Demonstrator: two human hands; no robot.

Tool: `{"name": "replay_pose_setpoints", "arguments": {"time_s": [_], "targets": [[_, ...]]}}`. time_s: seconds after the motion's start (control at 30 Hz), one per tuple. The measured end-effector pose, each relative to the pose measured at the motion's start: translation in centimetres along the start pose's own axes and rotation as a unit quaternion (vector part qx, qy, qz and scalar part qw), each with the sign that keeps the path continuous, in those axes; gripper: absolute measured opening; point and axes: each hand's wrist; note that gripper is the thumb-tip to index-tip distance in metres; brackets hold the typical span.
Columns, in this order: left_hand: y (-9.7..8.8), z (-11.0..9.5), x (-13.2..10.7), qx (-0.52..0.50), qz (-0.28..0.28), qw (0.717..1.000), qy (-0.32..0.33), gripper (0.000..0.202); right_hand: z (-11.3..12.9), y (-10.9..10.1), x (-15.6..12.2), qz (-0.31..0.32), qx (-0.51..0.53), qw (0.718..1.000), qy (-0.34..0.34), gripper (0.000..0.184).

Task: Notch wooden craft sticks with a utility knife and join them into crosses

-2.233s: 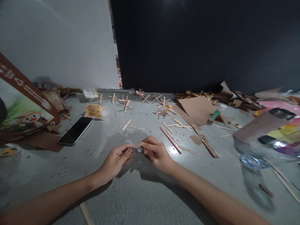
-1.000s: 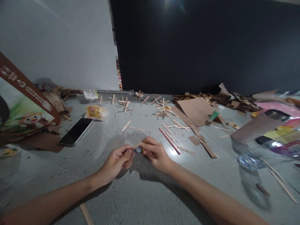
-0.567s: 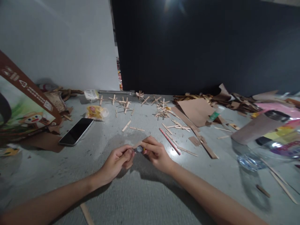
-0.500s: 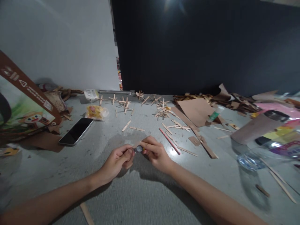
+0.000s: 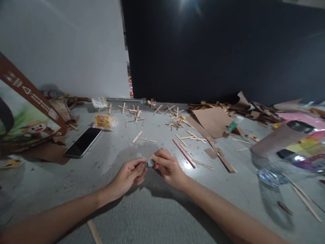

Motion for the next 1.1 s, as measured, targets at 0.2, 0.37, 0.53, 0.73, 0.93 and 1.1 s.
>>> {"name": "replay_pose_setpoints", "arguments": {"time_s": [0.2, 0.37, 0.53, 0.73, 0.93, 1.1], "targets": [[-0.01, -0.28, -0.05, -0.017, 0.009, 1.000, 0.012, 0.056, -0.21, -0.05, -0.07, 0.007, -0.005, 1.000, 0.000, 0.033], [0.09, -0.12, -0.01, -0.005, 0.001, 1.000, 0.009, 0.059, -0.23, 0.15, -0.16, -0.006, 0.000, 1.000, -0.009, 0.030], [0.21, -0.28, -0.16, -0.028, 0.000, 1.000, 0.014, 0.057, -0.18, 0.07, -0.07, 0.001, -0.004, 1.000, -0.007, 0.029], [0.09, -0.11, -0.01, -0.007, 0.002, 1.000, 0.011, 0.059, -0.04, 0.05, -0.13, -0.002, -0.005, 1.000, -0.003, 0.031], [0.14, 0.12, -0.11, -0.029, -0.008, 0.999, 0.011, 0.057, -0.08, 0.06, -0.14, 0.006, -0.010, 1.000, 0.003, 0.032], [0.22, 0.20, 0.02, -0.022, -0.006, 1.000, 0.009, 0.059, -0.09, 0.16, -0.13, -0.002, -0.008, 1.000, 0.002, 0.031]]}}
Point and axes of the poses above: each hand's wrist, its own x-axis towards the middle knuckle, its own y-axis out of the palm, z = x × y, and after that the axes turned 3 degrees about -x, right-handed
